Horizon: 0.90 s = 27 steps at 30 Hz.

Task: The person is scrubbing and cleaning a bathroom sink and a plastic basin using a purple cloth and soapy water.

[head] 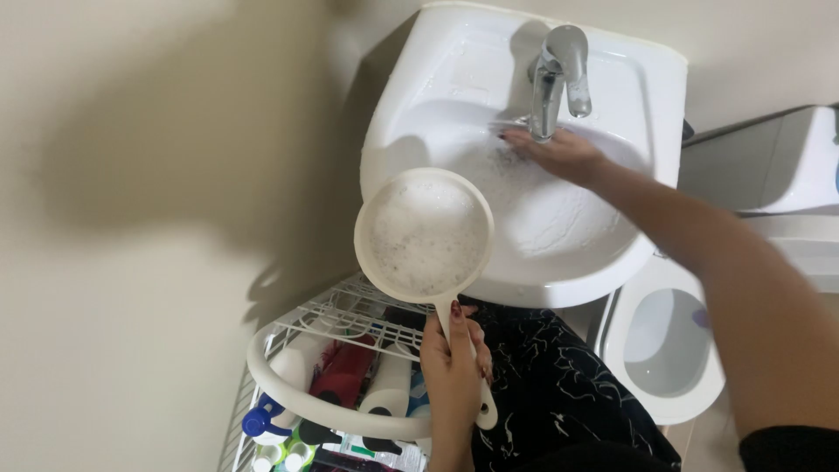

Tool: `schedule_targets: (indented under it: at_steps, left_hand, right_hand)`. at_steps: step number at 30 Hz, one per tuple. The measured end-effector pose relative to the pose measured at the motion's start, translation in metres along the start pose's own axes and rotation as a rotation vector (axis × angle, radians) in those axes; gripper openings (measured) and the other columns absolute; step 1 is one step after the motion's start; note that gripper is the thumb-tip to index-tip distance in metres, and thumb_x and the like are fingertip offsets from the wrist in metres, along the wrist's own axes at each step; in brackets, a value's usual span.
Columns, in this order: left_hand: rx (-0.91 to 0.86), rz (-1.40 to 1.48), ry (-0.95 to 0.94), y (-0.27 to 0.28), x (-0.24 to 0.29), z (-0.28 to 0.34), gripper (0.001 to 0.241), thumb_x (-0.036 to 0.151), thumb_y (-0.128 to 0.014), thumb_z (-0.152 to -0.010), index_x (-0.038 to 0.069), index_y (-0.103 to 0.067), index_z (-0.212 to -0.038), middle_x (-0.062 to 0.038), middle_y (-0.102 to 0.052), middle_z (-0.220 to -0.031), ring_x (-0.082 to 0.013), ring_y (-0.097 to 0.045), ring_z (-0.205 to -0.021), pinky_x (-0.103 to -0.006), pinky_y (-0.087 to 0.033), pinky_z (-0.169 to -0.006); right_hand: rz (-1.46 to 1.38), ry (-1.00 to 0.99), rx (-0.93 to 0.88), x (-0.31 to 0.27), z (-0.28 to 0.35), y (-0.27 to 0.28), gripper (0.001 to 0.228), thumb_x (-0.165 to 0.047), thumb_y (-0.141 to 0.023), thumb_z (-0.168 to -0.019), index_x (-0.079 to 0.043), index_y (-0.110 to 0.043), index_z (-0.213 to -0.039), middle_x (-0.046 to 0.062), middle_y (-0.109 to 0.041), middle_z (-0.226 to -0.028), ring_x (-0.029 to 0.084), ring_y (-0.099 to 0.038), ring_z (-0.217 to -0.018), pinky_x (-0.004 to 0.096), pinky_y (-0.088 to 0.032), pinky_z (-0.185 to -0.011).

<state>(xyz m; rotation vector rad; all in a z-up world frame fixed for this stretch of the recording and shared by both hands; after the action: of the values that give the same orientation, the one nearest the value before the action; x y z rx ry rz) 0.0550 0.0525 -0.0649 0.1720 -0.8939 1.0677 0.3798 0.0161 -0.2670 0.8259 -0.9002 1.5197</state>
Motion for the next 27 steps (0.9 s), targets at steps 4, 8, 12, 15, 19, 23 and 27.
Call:
schedule_targets:
  at_steps: [4, 8, 12, 15, 19, 23, 27]
  left_hand:
    - [0.002, 0.007, 0.002, 0.003, -0.008, 0.001, 0.034, 0.031, -0.05, -0.105, -0.002, -0.057, -0.106, -0.003, -0.053, -0.07, -0.0069, -0.043, -0.042, -0.0252, -0.035, -0.037]
    - [-0.028, -0.055, -0.007, -0.002, -0.012, -0.004, 0.035, 0.031, -0.049, -0.106, -0.003, -0.059, -0.106, -0.003, -0.055, -0.07, -0.0064, -0.043, -0.041, -0.0249, -0.034, -0.035]
    - [-0.052, -0.033, 0.013, -0.009, -0.019, -0.001, 0.032, 0.03, -0.049, -0.106, -0.001, -0.058, -0.107, -0.004, -0.055, -0.071, -0.0063, -0.044, -0.042, -0.0248, -0.035, -0.036]
    - [-0.078, -0.03, 0.007, -0.013, -0.019, 0.001, 0.034, 0.031, -0.05, -0.105, -0.002, -0.058, -0.107, -0.004, -0.055, -0.07, -0.0069, -0.043, -0.041, -0.0253, -0.034, -0.035]
    - [-0.1, -0.033, 0.019, -0.015, -0.025, -0.001, 0.034, 0.031, -0.05, -0.107, -0.002, -0.056, -0.107, -0.004, -0.056, -0.072, -0.0066, -0.045, -0.043, -0.0248, -0.036, -0.037]
    - [-0.103, -0.024, -0.014, -0.018, -0.027, -0.006, 0.034, 0.031, -0.049, -0.105, -0.002, -0.056, -0.107, -0.004, -0.055, -0.072, -0.0069, -0.045, -0.043, -0.0247, -0.036, -0.037]
    - [-0.115, -0.019, -0.072, -0.018, -0.026, -0.008, 0.036, 0.032, -0.049, -0.106, -0.003, -0.056, -0.107, -0.004, -0.053, -0.07, -0.0076, -0.044, -0.043, -0.0248, -0.036, -0.037]
  right_hand:
    - [0.069, -0.085, -0.033, 0.072, -0.057, 0.028, 0.069, -0.022, -0.051, -0.1, -0.006, -0.02, -0.161, 0.011, -0.021, -0.167, 0.025, -0.021, -0.154, 0.049, -0.019, -0.122]
    - [-1.178, -0.54, -0.004, 0.102, -0.1, 0.005, 0.081, -0.015, -0.053, -0.095, -0.019, -0.012, -0.165, 0.003, -0.006, -0.17, 0.018, -0.004, -0.157, 0.048, -0.004, -0.126]
    - [-1.18, -0.598, 0.181, 0.129, -0.092, 0.016, 0.076, -0.014, -0.055, -0.102, -0.023, -0.016, -0.167, 0.002, -0.005, -0.176, 0.019, -0.002, -0.161, 0.045, -0.001, -0.132]
    - [-1.193, -0.33, 0.0, 0.057, -0.087, 0.001, 0.084, -0.015, -0.056, -0.094, -0.022, -0.015, -0.167, 0.002, -0.005, -0.175, 0.022, -0.007, -0.158, 0.042, -0.011, -0.127]
    - [-0.81, -0.193, -0.197, 0.003, -0.015, 0.011, 0.078, -0.013, -0.053, -0.094, -0.017, -0.016, -0.163, 0.01, -0.012, -0.169, 0.028, -0.013, -0.154, 0.044, -0.017, -0.122]
    - [-1.652, -0.649, -0.19, -0.023, 0.053, 0.018, 0.067, -0.008, -0.046, -0.097, -0.012, -0.029, -0.162, 0.012, -0.028, -0.168, 0.025, -0.022, -0.156, 0.047, -0.027, -0.127]
    - [-1.545, -0.67, -0.414, -0.055, 0.081, 0.044, 0.055, -0.012, -0.052, -0.093, -0.003, -0.05, -0.147, 0.018, -0.045, -0.156, 0.033, -0.04, -0.146, 0.05, -0.038, -0.118]
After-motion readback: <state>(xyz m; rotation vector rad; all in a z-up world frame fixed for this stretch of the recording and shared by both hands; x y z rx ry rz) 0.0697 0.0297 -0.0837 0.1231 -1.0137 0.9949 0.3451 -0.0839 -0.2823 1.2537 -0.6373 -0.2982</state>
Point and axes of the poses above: each hand's wrist, its own z-axis away from the middle knuckle, its own y-axis out of the back of the hand, x = y × z, the point moved 10 cm from there along -z, towards the middle knuckle
